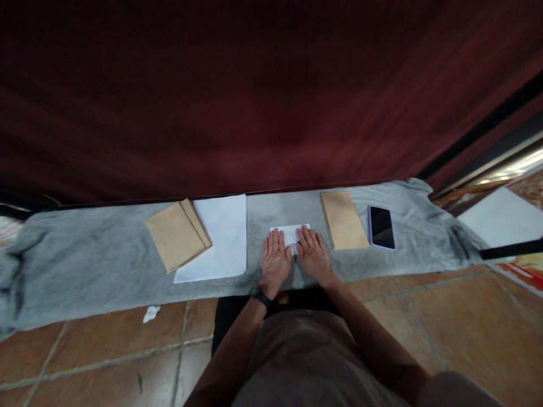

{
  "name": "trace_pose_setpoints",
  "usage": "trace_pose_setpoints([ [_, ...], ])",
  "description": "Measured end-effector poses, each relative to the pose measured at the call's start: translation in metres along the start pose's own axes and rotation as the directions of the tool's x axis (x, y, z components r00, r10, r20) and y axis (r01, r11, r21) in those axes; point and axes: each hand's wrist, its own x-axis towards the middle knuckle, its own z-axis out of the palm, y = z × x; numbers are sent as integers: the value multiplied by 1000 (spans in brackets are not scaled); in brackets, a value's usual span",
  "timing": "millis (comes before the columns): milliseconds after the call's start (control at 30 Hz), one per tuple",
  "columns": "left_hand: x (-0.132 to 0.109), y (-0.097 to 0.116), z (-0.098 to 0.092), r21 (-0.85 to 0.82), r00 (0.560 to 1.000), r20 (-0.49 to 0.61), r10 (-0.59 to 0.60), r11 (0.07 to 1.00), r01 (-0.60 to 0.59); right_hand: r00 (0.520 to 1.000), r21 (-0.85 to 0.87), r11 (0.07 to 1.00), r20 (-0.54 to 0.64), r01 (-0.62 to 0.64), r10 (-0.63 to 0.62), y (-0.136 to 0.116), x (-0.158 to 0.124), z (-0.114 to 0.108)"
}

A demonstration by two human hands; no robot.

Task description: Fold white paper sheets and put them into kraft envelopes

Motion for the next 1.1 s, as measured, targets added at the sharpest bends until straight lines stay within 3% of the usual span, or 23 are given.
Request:
trace_pose_setpoints([
  [267, 0, 5, -1, 24, 999, -27, -30, 999, 31, 993, -3, 993, -30, -115, 115, 15, 10, -5],
  [333, 0, 5, -1, 26, 999, -26, -34, 999, 34, 995, 12, 996, -32, -94, 94, 10, 7, -6],
  [500, 1, 4, -2, 36, 999, 19, -36, 999, 36, 990, 88, 988, 42, 130, -134, -5, -5, -4],
  [900, -1, 4, -5, 11, 999, -20, -35, 999, 35, 998, -3, 998, 18, 66, -66, 7, 0, 1],
  [1100, 0, 16, -3, -78, 983, 38, 180, 981, -176, 995, -15, 996, 49, 88, -87, 8, -1, 0],
])
